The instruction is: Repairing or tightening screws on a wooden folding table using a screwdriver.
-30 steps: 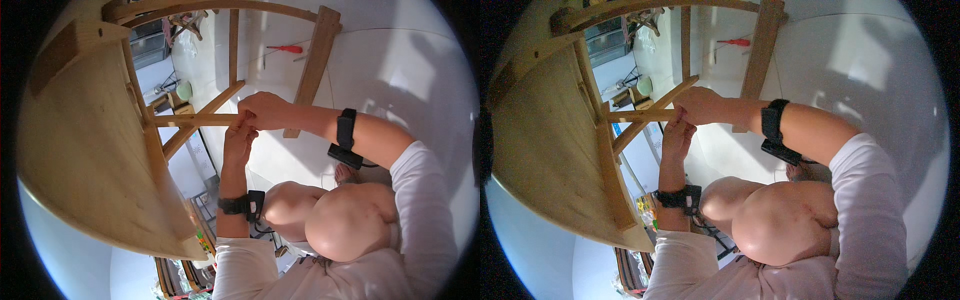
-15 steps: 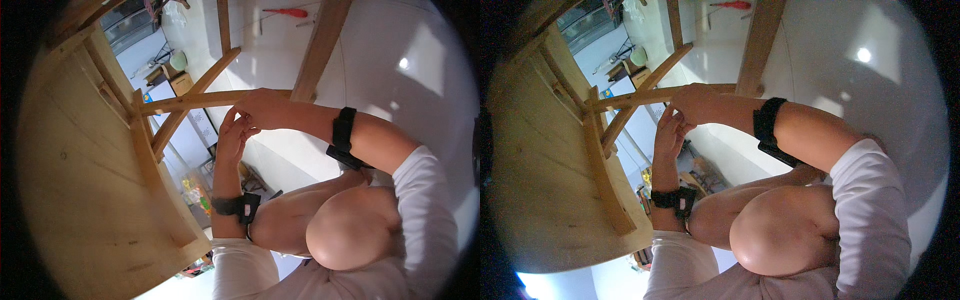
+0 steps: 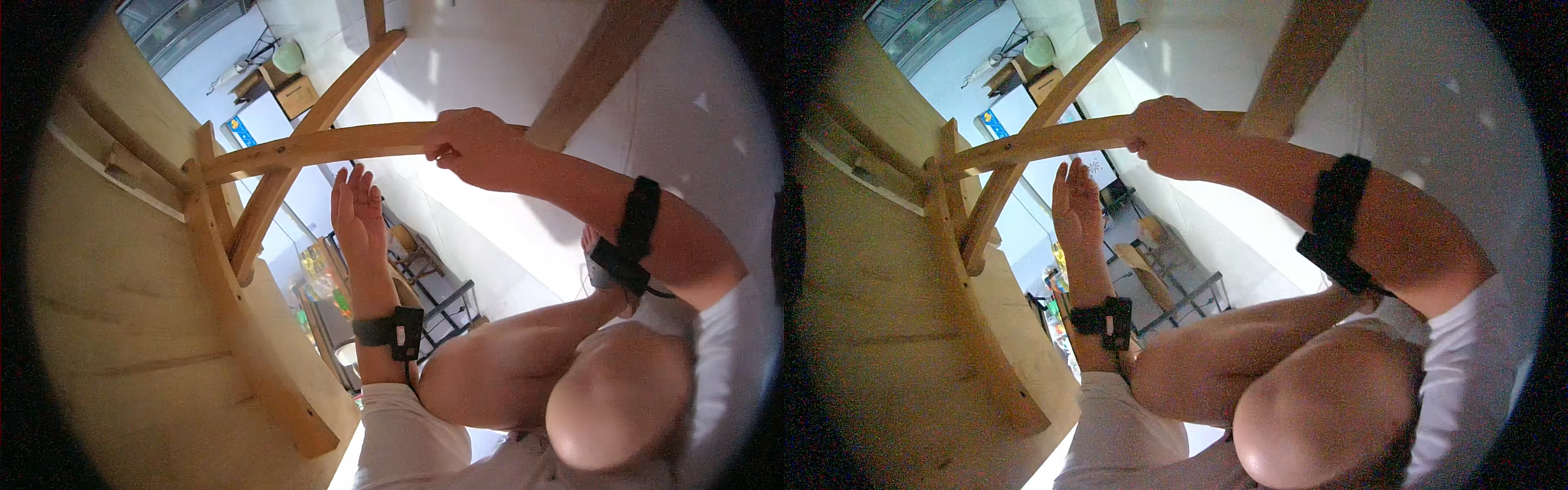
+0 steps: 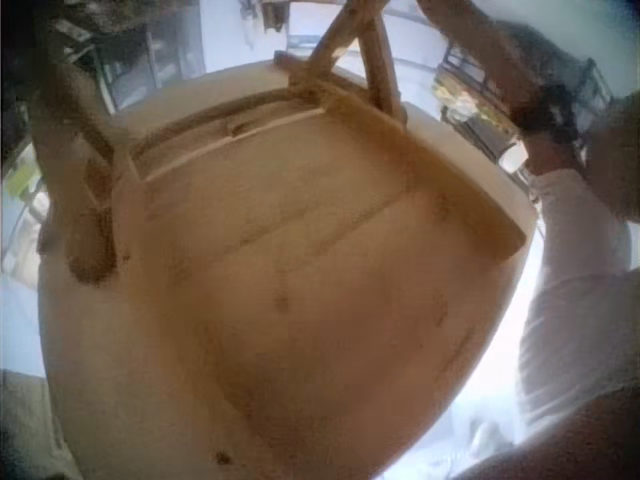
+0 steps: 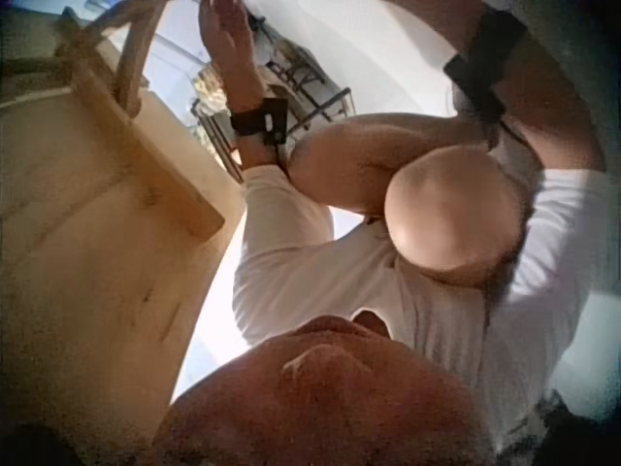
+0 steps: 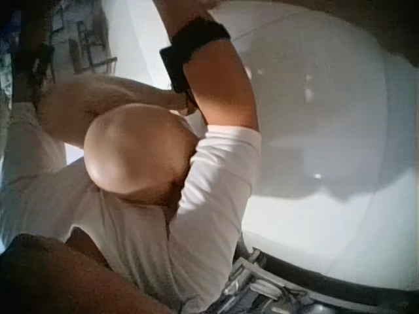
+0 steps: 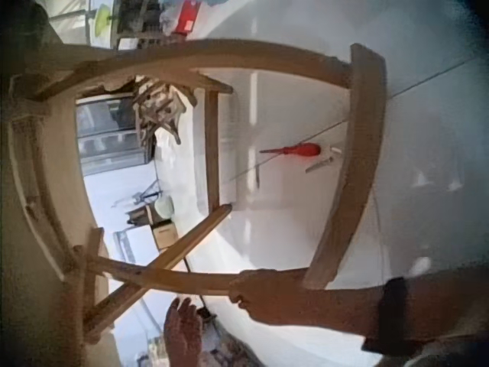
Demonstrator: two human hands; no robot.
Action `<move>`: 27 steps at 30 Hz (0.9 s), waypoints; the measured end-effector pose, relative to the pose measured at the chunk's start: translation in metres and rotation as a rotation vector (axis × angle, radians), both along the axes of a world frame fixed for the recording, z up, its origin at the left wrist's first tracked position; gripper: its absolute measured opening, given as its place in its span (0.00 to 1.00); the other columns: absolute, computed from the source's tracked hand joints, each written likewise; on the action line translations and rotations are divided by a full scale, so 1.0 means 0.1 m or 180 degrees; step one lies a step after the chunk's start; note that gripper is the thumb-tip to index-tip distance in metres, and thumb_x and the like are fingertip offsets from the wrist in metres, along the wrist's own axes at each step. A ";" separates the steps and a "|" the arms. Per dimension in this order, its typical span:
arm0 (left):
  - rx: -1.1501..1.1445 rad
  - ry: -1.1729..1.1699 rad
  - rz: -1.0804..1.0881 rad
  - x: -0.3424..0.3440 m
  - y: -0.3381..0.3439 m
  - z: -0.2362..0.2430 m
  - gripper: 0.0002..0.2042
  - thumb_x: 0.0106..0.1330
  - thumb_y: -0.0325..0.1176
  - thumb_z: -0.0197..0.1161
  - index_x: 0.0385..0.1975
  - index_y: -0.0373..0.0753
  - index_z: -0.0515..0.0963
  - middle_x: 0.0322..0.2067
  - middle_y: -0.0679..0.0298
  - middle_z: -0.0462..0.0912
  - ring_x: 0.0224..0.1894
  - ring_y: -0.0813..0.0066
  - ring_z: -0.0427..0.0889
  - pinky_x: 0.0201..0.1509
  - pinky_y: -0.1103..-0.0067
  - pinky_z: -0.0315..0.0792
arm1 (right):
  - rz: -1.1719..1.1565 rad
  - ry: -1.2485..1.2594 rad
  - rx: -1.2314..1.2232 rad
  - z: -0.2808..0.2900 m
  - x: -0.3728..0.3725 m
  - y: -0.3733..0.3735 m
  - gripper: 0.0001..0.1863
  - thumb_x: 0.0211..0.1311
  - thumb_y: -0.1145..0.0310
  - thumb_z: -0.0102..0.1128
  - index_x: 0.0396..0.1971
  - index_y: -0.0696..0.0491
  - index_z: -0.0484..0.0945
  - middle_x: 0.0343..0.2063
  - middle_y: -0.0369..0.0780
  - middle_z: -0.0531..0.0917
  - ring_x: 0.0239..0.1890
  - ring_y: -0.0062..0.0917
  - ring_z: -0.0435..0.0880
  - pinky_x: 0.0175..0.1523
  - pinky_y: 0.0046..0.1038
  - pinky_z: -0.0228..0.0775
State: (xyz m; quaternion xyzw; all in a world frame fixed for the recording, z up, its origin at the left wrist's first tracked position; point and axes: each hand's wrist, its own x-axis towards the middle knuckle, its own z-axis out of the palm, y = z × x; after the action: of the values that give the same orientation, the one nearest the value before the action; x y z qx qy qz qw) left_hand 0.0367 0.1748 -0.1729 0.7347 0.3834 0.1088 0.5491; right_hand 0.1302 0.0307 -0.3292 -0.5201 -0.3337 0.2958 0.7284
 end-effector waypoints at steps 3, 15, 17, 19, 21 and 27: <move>0.0265 -0.0687 0.0475 -0.06 0.25 0.08 0.16 0.61 0.41 0.51 0.40 0.35 0.66 0.38 0.57 0.72 0.43 0.67 0.71 0.48 0.73 0.67 | 0.0272 0.0301 -0.0077 0.01 0.09 0.16 0.02 0.48 0.75 0.55 0.24 0.56 0.73 0.24 0.39 0.75 0.26 0.25 0.73 0.32 0.28 0.65; 0.0829 -0.1315 0.0978 0.53 0.36 0.22 0.15 0.59 0.28 0.54 0.43 0.31 0.65 0.43 0.55 0.69 0.48 0.65 0.67 0.52 0.75 0.68 | -0.0231 0.0429 0.0970 0.69 0.52 1.17 0.06 0.45 0.71 0.57 0.23 0.57 0.75 0.18 0.40 0.77 0.20 0.23 0.74 0.28 0.25 0.66; 0.0864 -0.1336 0.1073 0.50 0.43 0.20 0.14 0.58 0.28 0.54 0.43 0.31 0.65 0.43 0.56 0.70 0.48 0.65 0.68 0.51 0.75 0.68 | -0.0392 0.0181 0.0944 0.84 0.56 1.38 0.07 0.45 0.68 0.57 0.23 0.56 0.76 0.19 0.42 0.78 0.21 0.25 0.76 0.29 0.25 0.69; 0.0694 -0.1384 0.0975 0.49 0.45 0.15 0.13 0.57 0.26 0.54 0.43 0.33 0.67 0.42 0.57 0.71 0.47 0.66 0.68 0.52 0.75 0.67 | -0.0230 0.0248 0.0863 0.90 0.62 1.57 0.09 0.44 0.64 0.59 0.23 0.53 0.78 0.22 0.42 0.79 0.25 0.28 0.79 0.31 0.27 0.73; 0.0514 -0.1346 0.0909 0.44 0.43 0.11 0.15 0.56 0.23 0.54 0.45 0.36 0.66 0.42 0.61 0.71 0.47 0.70 0.68 0.54 0.76 0.64 | -0.0371 0.0168 0.0885 0.95 0.68 1.73 0.07 0.45 0.67 0.59 0.23 0.55 0.77 0.22 0.42 0.79 0.24 0.27 0.79 0.32 0.26 0.71; 0.0239 -0.1499 0.0573 0.40 0.44 0.04 0.19 0.51 0.20 0.55 0.45 0.38 0.66 0.46 0.61 0.68 0.51 0.68 0.64 0.57 0.72 0.61 | -0.0578 0.0021 0.1031 1.00 0.60 1.83 0.06 0.46 0.70 0.58 0.25 0.55 0.77 0.24 0.41 0.80 0.26 0.24 0.79 0.35 0.25 0.70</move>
State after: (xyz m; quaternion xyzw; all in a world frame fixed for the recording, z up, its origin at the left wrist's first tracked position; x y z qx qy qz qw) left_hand 0.0770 0.2184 -0.1687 0.6718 0.3045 0.3395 0.5837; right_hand 0.1900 0.2141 -0.2295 -0.4230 -0.3263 0.1729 0.8275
